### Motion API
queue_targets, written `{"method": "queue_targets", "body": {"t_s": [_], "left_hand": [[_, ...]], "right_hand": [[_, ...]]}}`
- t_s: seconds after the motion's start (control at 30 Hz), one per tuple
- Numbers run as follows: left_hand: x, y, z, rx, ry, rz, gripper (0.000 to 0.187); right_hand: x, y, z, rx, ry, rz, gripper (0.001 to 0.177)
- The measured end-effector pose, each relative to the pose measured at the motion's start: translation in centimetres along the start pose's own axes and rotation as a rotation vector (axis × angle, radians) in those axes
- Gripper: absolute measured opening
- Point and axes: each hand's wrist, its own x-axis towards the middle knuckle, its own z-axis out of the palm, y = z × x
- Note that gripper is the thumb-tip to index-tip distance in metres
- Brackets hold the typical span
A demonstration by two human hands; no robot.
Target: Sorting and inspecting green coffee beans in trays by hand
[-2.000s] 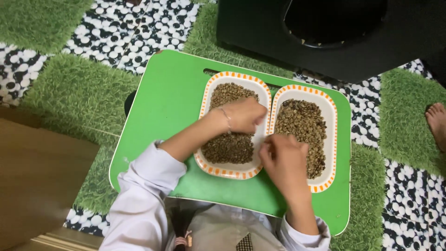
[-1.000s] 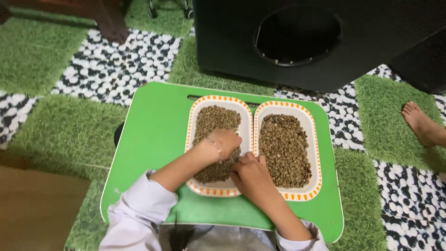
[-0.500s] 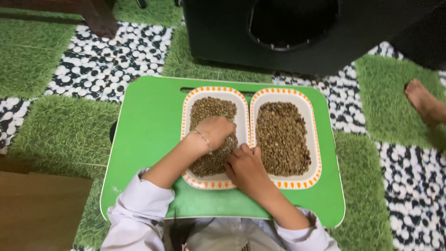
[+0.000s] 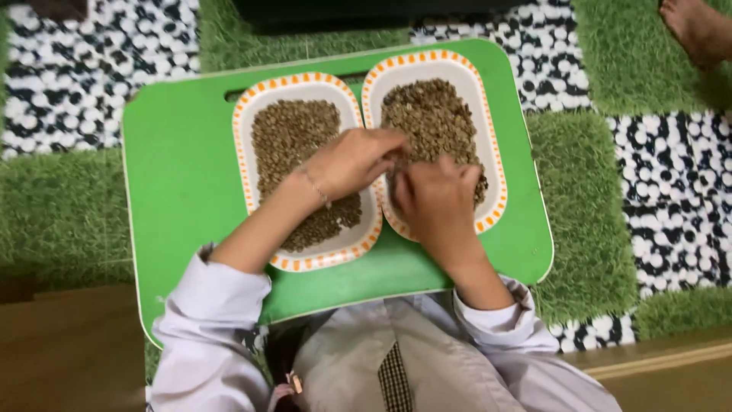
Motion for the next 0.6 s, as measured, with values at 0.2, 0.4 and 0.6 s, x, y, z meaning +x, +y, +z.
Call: {"method": "queue_targets", "body": {"t_s": [0.2,0.4,0.6], "left_hand": [[-2.4,0.6,-0.3,0.132,0.014,0.03,0.024],[-9.2,-1.6,-1.8,0.565,-0.096,-0.275,0.022],[-10.7,-4.0,-0.2,0.752,-0.182,-0.476,0.016]], "right_hand": [[-1.2,-1.6,0.6,0.022,-0.078,0.025,0.015],[-1.0,-6.2,0.3,0.328,-0.376,-0.093,0.03],[-1.0,-7.2,1.7,0.386,-0.466,-0.142,0.025]]}}
